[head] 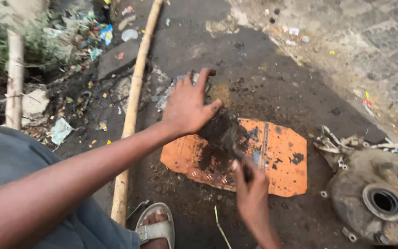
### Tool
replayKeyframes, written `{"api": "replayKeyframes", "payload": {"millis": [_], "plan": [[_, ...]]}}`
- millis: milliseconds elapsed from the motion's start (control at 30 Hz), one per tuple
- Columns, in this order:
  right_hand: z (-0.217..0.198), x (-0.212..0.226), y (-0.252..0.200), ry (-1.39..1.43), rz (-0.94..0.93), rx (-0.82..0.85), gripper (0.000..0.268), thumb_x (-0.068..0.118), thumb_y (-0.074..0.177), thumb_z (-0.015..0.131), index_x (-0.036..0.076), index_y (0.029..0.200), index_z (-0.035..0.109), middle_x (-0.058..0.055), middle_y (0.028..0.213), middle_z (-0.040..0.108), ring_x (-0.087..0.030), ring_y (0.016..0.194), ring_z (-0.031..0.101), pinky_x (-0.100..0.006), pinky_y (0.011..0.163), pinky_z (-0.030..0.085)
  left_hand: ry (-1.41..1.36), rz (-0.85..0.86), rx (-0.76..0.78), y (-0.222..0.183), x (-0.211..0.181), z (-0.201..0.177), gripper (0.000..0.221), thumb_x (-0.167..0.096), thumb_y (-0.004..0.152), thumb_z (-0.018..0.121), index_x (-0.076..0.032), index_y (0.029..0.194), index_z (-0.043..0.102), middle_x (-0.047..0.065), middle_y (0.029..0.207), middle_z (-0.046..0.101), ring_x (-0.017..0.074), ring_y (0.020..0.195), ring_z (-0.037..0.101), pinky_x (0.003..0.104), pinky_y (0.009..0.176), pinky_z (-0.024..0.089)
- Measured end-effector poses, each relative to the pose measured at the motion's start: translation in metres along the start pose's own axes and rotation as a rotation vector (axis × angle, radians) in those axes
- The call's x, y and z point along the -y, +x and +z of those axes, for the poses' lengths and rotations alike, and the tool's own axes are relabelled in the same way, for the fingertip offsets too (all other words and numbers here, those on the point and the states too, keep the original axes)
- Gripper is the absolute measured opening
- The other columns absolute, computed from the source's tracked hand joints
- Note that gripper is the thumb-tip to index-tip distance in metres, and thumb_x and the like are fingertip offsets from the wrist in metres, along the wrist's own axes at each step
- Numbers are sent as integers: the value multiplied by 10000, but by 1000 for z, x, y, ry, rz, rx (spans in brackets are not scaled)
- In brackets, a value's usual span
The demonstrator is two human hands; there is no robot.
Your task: Scraping and cleaning carbon and oil deposits from an engine component using a metal scraper tool.
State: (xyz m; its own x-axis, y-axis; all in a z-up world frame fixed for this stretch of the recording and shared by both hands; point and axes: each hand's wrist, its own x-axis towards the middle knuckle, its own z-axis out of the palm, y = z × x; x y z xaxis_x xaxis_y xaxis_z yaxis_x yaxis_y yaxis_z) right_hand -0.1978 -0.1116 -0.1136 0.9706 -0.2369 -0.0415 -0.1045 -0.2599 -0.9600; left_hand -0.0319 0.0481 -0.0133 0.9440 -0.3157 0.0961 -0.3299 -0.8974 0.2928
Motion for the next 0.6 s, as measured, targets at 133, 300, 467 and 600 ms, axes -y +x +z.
{"api": "replayKeyframes", "payload": {"millis": [133, 300, 467, 600], "plan": [[-4, 17, 13, 26, 43, 14, 382, 198, 983, 598, 40, 1325, 659, 8, 609, 565, -77, 435, 423, -279, 387, 288, -20, -54, 91, 3, -10, -11, 680, -491, 902, 662, -168, 1441, 403, 402, 1339, 498, 547, 1226, 524, 610, 1067, 387], [1, 3, -4, 95, 22, 49, 388, 204, 982, 596, 59, 1337, 659, 6, 617, 577, -60, 438, 451, -260, 364, 324, -4, -146, 78, 9, -21, -12, 666, -498, 878, 648, -173, 1411, 416, 339, 1309, 534, 490, 1210, 555, 586, 1036, 415], [-1, 14, 0, 3, 23, 46, 351, 192, 960, 631, 41, 1266, 710, -2, 570, 555, -73, 434, 401, -281, 404, 232, -4, -180, 118, 12, -22, -10, 662, -498, 896, 620, -169, 1429, 407, 310, 1265, 559, 473, 1201, 569, 578, 1043, 421], [7, 10, 7, 70, -92, -11, 311, 192, 1008, 652, 12, 1251, 722, 33, 667, 559, -37, 553, 428, -249, 469, 302, -39, -307, 127, 13, -16, -11, 526, -493, 923, 558, -193, 1356, 541, 302, 1271, 567, 465, 1256, 542, 605, 1094, 365]]}}
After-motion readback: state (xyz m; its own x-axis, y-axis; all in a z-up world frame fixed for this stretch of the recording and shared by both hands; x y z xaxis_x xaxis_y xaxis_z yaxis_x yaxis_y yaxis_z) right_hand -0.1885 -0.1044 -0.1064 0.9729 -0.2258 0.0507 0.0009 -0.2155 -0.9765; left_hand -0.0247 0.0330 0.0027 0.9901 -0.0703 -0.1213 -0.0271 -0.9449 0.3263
